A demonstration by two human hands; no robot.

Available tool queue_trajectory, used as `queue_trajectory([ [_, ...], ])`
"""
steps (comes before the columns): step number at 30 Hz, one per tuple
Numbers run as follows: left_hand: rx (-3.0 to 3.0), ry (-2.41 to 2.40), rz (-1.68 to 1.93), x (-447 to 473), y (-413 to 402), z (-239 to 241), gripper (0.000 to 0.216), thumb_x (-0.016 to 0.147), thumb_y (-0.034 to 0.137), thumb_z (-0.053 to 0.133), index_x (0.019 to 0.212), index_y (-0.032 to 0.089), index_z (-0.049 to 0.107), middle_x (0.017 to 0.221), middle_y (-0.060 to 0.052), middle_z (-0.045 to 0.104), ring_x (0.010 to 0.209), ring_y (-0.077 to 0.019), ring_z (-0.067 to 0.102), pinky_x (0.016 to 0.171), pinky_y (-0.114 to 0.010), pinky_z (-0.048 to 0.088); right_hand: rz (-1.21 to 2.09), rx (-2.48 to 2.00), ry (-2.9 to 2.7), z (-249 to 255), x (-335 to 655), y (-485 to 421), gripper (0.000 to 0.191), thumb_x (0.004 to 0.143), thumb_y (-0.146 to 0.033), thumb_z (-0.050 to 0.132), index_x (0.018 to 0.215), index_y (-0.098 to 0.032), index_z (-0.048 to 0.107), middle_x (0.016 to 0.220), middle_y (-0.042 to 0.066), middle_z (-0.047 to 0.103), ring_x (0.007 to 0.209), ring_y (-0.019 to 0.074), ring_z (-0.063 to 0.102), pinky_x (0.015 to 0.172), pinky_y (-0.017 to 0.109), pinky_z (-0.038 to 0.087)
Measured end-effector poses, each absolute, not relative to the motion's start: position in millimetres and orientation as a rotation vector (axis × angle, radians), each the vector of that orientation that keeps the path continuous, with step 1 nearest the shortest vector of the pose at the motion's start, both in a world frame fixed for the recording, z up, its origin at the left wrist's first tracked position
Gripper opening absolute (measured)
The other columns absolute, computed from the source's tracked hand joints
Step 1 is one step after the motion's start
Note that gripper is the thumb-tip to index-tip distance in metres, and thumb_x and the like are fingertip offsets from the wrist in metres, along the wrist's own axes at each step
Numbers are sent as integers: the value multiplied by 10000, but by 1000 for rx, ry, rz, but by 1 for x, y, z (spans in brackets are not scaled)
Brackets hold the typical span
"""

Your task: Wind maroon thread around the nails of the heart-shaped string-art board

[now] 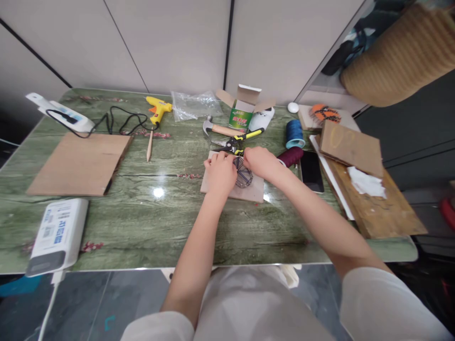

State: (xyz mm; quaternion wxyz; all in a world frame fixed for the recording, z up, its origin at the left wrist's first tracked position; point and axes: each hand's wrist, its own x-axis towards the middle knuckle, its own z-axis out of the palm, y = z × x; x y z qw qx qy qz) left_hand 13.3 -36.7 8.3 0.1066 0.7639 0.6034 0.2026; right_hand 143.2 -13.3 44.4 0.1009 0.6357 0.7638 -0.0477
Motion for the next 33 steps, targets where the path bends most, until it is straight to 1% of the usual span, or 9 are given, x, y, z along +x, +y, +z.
queue_trajectory([
  [4,2243,1807,571,14,-37,10,275,860,185,395,1010,246,618,1087,-77,582,1065,-246,462,896,-431,318,-50,1930,2236,48,124,-21,277,875,-103,332,985,-59,583,941,230,656,905,277,644,751,344,472],
  [8,2227,1806,553,13,-37,13,274,871,201,385,1009,241,619,1091,-82,585,1070,-248,469,902,-435,315,-9,1932,2350,41,118,-30,295,886,-101,311,984,-52,584,918,249,651,890,264,640,729,321,459],
  [11,2205,1825,558,12,-36,14,272,859,187,400,1009,237,621,1097,-86,585,1064,-253,475,910,-445,311,20,1859,2448,34,132,-35,298,885,-108,306,997,-72,580,912,230,646,842,272,637,678,324,438],
  [13,2201,1834,564,12,-36,14,270,854,184,409,1010,237,623,1098,-88,586,1060,-254,476,913,-447,309,-20,1818,2496,30,147,-39,262,888,-147,343,981,-97,582,911,199,647,804,254,629,666,315,419],
  [15,2196,1837,570,12,-36,13,271,852,184,414,1017,238,622,1095,-88,589,1060,-254,474,917,-446,306,-90,1870,2528,28,165,-43,200,874,-206,410,922,-131,590,876,147,651,753,230,614,648,300,399],
  [17,2189,1835,575,12,-36,12,272,852,184,416,1023,239,621,1088,-88,592,1061,-253,471,921,-445,301,-173,1992,2629,27,180,-45,160,854,-217,444,900,-158,586,845,93,640,747,198,590,651,276,386],
  [19,2183,1828,583,13,-36,11,269,852,186,418,1022,237,621,1077,-85,595,1058,-252,471,920,-445,299,-265,2089,2716,24,190,-46,149,839,-206,451,895,-161,582,766,56,613,706,171,560,655,262,380],
  [24,2180,1815,587,12,-35,9,267,853,185,416,1017,233,621,1073,-83,595,1058,-253,473,911,-444,300,-419,2183,2806,12,190,-43,191,804,-161,442,915,-157,596,791,48,600,733,166,537,696,262,384],
  [33,2193,1831,557,12,-35,10,271,852,177,413,1017,233,621,1075,-85,601,1058,-254,480,914,-443,304,-498,2203,2836,-1,176,-38,245,782,-119,414,912,-147,620,837,72,578,788,181,533,740,283,397],
])
